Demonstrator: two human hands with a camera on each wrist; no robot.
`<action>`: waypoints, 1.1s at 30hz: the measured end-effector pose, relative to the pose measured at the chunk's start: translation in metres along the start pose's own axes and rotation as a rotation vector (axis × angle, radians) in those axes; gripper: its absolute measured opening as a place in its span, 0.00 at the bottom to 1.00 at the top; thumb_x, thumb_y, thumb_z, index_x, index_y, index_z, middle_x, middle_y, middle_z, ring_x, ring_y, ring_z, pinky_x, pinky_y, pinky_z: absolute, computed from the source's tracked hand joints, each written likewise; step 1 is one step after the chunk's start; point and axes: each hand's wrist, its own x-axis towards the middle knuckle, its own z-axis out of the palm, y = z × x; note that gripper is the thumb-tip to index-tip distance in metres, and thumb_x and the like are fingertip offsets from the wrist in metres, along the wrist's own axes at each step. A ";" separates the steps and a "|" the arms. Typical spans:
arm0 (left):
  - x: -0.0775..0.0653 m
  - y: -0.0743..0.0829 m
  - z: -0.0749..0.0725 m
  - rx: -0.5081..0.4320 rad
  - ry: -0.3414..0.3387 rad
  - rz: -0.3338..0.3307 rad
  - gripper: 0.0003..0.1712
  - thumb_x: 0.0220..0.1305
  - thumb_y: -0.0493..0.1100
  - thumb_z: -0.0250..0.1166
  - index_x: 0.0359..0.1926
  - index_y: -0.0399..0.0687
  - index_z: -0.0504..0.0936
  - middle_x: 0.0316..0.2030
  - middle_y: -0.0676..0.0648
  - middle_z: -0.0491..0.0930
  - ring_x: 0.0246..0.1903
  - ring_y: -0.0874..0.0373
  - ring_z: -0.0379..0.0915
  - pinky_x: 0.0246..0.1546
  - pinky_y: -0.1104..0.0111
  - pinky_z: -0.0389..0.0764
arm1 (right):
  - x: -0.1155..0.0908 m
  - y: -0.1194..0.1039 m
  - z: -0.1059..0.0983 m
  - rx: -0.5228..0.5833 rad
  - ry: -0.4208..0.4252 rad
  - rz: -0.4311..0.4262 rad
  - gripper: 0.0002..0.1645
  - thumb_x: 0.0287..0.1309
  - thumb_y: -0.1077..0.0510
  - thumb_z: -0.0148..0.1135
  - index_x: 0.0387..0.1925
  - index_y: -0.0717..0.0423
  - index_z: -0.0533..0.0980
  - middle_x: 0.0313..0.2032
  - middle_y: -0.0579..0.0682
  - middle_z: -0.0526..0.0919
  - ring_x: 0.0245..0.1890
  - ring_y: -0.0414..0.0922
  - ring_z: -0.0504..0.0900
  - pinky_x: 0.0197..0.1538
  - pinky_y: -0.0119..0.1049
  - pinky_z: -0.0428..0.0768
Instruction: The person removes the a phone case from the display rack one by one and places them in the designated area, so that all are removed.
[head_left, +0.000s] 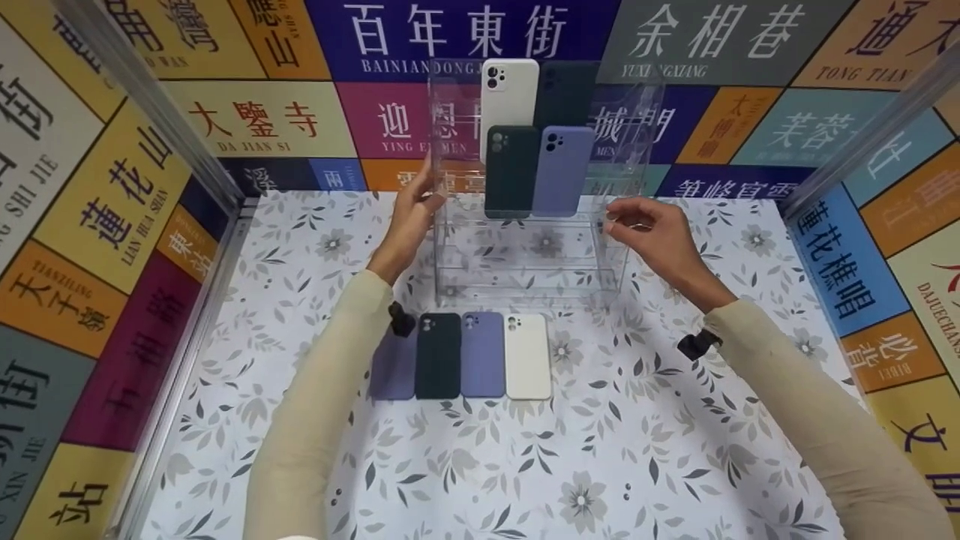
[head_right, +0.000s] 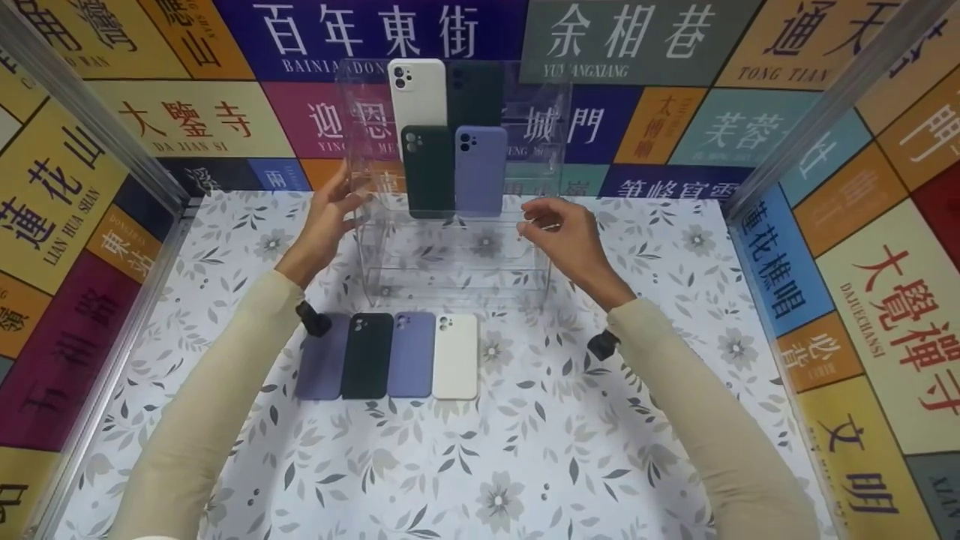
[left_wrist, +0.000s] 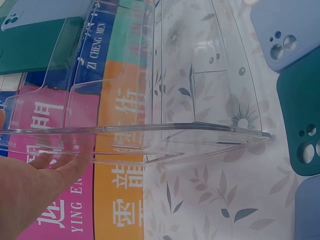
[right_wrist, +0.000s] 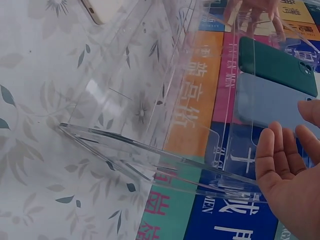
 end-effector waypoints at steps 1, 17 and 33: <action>0.000 0.000 0.000 -0.002 -0.001 -0.005 0.44 0.82 0.36 0.54 0.90 0.66 0.52 0.84 0.49 0.64 0.80 0.49 0.63 0.78 0.49 0.68 | 0.001 0.000 0.000 -0.004 0.000 0.007 0.19 0.73 0.57 0.74 0.61 0.58 0.87 0.55 0.59 0.88 0.49 0.40 0.87 0.56 0.28 0.82; -0.003 0.001 0.000 0.008 0.004 -0.003 0.43 0.82 0.37 0.55 0.90 0.66 0.52 0.82 0.47 0.66 0.75 0.48 0.68 0.76 0.47 0.70 | 0.043 -0.018 0.000 0.007 0.064 -0.032 0.16 0.72 0.56 0.75 0.57 0.55 0.89 0.48 0.49 0.90 0.45 0.42 0.88 0.53 0.31 0.83; -0.002 0.000 -0.002 0.003 -0.006 0.001 0.42 0.84 0.40 0.55 0.90 0.65 0.51 0.84 0.47 0.64 0.79 0.48 0.65 0.79 0.46 0.67 | 0.076 -0.049 0.002 0.011 0.126 -0.029 0.22 0.71 0.54 0.76 0.62 0.55 0.87 0.56 0.54 0.89 0.49 0.43 0.87 0.56 0.31 0.83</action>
